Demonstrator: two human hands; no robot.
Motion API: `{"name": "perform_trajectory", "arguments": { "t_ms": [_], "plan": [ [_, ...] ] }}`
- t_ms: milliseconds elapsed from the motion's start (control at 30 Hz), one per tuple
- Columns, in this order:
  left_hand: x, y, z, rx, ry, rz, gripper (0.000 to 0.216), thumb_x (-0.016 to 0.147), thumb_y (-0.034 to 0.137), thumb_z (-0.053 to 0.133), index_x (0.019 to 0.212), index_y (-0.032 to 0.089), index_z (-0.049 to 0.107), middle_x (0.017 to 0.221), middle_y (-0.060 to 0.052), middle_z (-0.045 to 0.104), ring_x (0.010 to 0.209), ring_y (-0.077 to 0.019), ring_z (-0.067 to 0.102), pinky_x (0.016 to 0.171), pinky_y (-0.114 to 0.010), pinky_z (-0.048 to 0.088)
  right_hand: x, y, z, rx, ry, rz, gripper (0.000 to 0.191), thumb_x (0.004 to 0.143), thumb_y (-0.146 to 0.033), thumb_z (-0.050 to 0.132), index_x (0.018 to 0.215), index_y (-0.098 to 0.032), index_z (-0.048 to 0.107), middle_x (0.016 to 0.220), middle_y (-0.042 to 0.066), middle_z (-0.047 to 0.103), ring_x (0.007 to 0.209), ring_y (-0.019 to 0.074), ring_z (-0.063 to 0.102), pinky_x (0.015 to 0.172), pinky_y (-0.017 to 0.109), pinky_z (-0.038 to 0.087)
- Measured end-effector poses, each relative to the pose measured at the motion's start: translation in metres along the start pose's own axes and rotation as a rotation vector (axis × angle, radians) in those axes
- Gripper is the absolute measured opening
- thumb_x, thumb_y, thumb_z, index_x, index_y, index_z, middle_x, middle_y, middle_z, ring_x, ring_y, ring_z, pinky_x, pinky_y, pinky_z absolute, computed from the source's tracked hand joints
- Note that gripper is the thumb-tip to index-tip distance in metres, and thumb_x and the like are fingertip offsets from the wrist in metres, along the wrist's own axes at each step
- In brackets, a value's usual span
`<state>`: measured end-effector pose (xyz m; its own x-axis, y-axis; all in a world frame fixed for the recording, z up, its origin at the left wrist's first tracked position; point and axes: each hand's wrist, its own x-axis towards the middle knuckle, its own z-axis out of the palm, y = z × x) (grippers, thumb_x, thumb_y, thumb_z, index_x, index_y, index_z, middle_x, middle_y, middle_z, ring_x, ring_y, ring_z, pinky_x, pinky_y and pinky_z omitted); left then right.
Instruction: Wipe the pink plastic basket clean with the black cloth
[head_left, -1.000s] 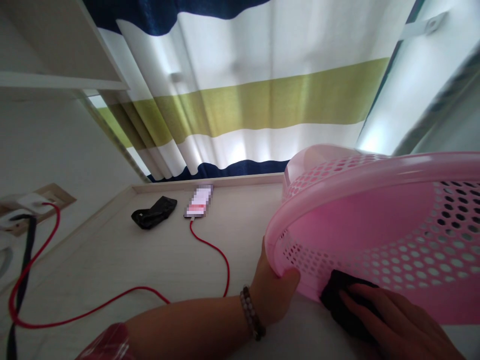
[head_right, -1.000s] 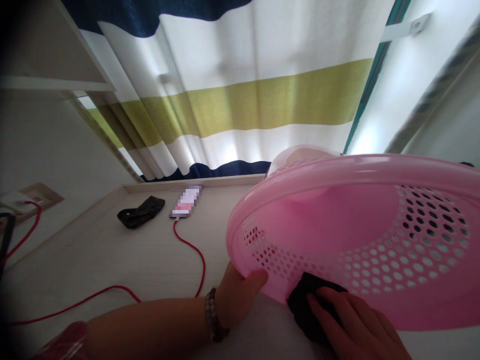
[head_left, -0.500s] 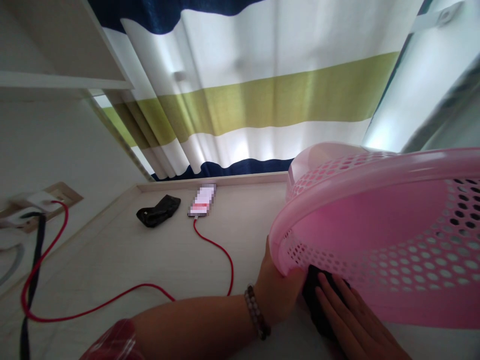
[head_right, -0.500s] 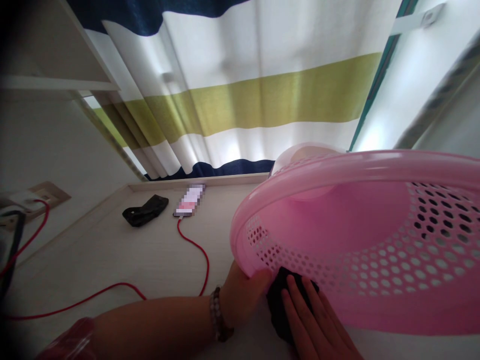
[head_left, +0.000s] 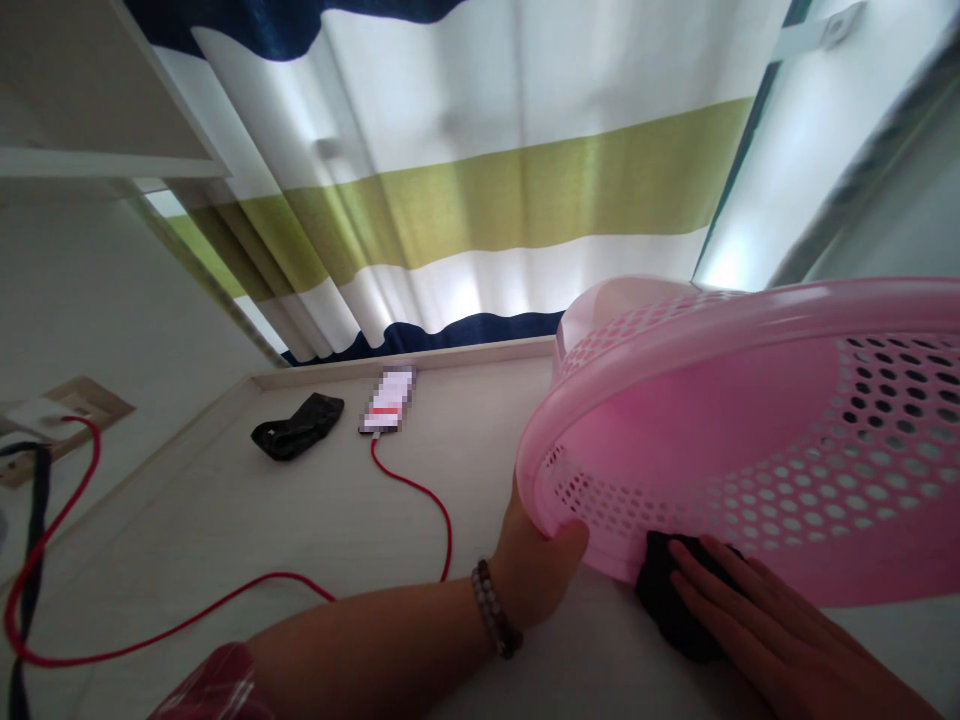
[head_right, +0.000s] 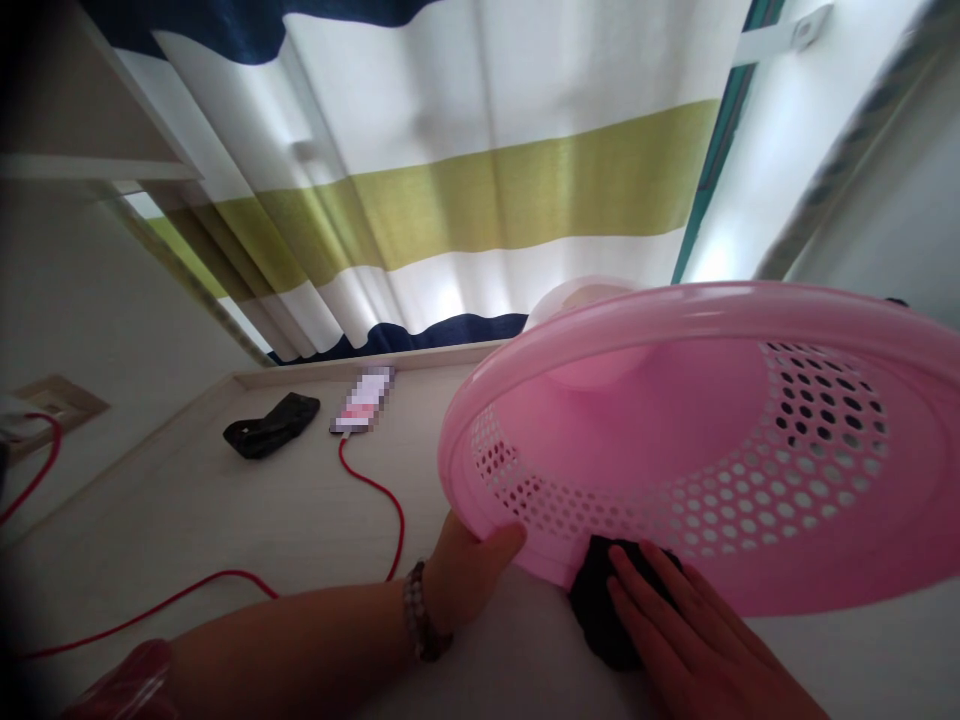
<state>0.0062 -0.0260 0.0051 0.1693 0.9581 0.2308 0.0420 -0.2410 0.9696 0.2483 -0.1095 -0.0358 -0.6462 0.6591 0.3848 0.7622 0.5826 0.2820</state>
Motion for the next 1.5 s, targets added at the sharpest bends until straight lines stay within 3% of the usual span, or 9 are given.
{"name": "perform_trajectory", "arguments": {
  "t_ms": [233, 333, 433, 700, 900, 1100, 1500],
  "plan": [
    [0.0, 0.006, 0.001, -0.184, -0.17, 0.094, 0.076, 0.073, 0.02, 0.066, 0.136, 0.018, 0.023, 0.135, -0.016, 0.045, 0.123, -0.0264, 0.047, 0.102, -0.045, 0.039, 0.024, -0.018, -0.009, 0.198, -0.018, 0.224, 0.054, 0.075, -0.006, 0.046, 0.128, -0.017, 0.053, 0.14, 0.008, 0.045, 0.131, 0.0251, 0.037, 0.1, 0.047, 0.043],
    [-0.001, 0.003, 0.004, 0.022, -0.199, 0.11, 0.072, 0.072, 0.02, 0.067, 0.135, 0.015, 0.031, 0.133, -0.016, 0.048, 0.124, -0.0262, 0.046, 0.106, -0.045, 0.036, 0.028, -0.019, -0.011, 0.328, -0.037, 0.281, 0.053, 0.077, -0.004, 0.045, 0.127, -0.017, 0.053, 0.139, 0.008, 0.046, 0.133, 0.0236, 0.034, 0.103, 0.047, 0.04],
    [-0.001, -0.003, 0.005, 0.253, -0.207, 0.071, 0.048, 0.078, 0.022, 0.06, 0.124, 0.015, 0.049, 0.123, -0.012, 0.058, 0.119, -0.0241, 0.051, 0.108, -0.045, 0.034, 0.034, -0.02, -0.017, 0.415, -0.038, 0.283, 0.049, 0.077, -0.005, 0.047, 0.124, -0.017, 0.056, 0.137, 0.008, 0.048, 0.132, 0.0247, 0.035, 0.105, 0.049, 0.037],
    [0.0, -0.005, 0.007, 0.321, -0.191, 0.016, 0.037, 0.082, 0.027, 0.056, 0.117, 0.016, 0.058, 0.117, -0.008, 0.063, 0.108, -0.0206, 0.059, 0.103, -0.039, 0.041, 0.053, -0.029, -0.029, 0.536, -0.049, 0.308, 0.041, 0.085, -0.011, 0.045, 0.124, -0.015, 0.055, 0.138, 0.007, 0.047, 0.133, 0.0265, 0.031, 0.11, 0.048, 0.029],
    [-0.001, 0.0, 0.007, 0.332, -0.146, -0.016, 0.039, 0.078, 0.026, 0.06, 0.115, 0.016, 0.06, 0.12, -0.008, 0.062, 0.113, -0.0216, 0.057, 0.106, -0.038, 0.038, 0.05, -0.02, -0.034, 0.569, -0.039, 0.394, 0.04, 0.078, -0.012, 0.054, 0.118, -0.017, 0.057, 0.138, 0.009, 0.045, 0.125, 0.0251, 0.038, 0.107, 0.044, 0.033],
    [-0.001, -0.003, 0.006, 0.33, -0.143, -0.001, 0.042, 0.078, 0.028, 0.06, 0.119, 0.016, 0.058, 0.123, -0.009, 0.06, 0.117, -0.0217, 0.054, 0.107, -0.038, 0.037, 0.042, -0.007, -0.041, 0.59, -0.092, 0.394, 0.025, 0.079, -0.009, 0.055, 0.101, -0.02, 0.063, 0.113, 0.005, 0.06, 0.106, 0.0221, 0.05, 0.093, 0.042, 0.042],
    [-0.001, -0.004, 0.008, 0.298, -0.159, -0.014, 0.034, 0.08, 0.026, 0.058, 0.112, 0.015, 0.061, 0.114, -0.008, 0.065, 0.105, -0.0213, 0.061, 0.101, -0.04, 0.043, 0.064, -0.028, -0.034, 0.533, -0.021, 0.325, 0.035, 0.084, -0.01, 0.049, 0.118, -0.012, 0.057, 0.122, 0.01, 0.057, 0.112, 0.0223, 0.049, 0.099, 0.039, 0.042]
  ]
}}
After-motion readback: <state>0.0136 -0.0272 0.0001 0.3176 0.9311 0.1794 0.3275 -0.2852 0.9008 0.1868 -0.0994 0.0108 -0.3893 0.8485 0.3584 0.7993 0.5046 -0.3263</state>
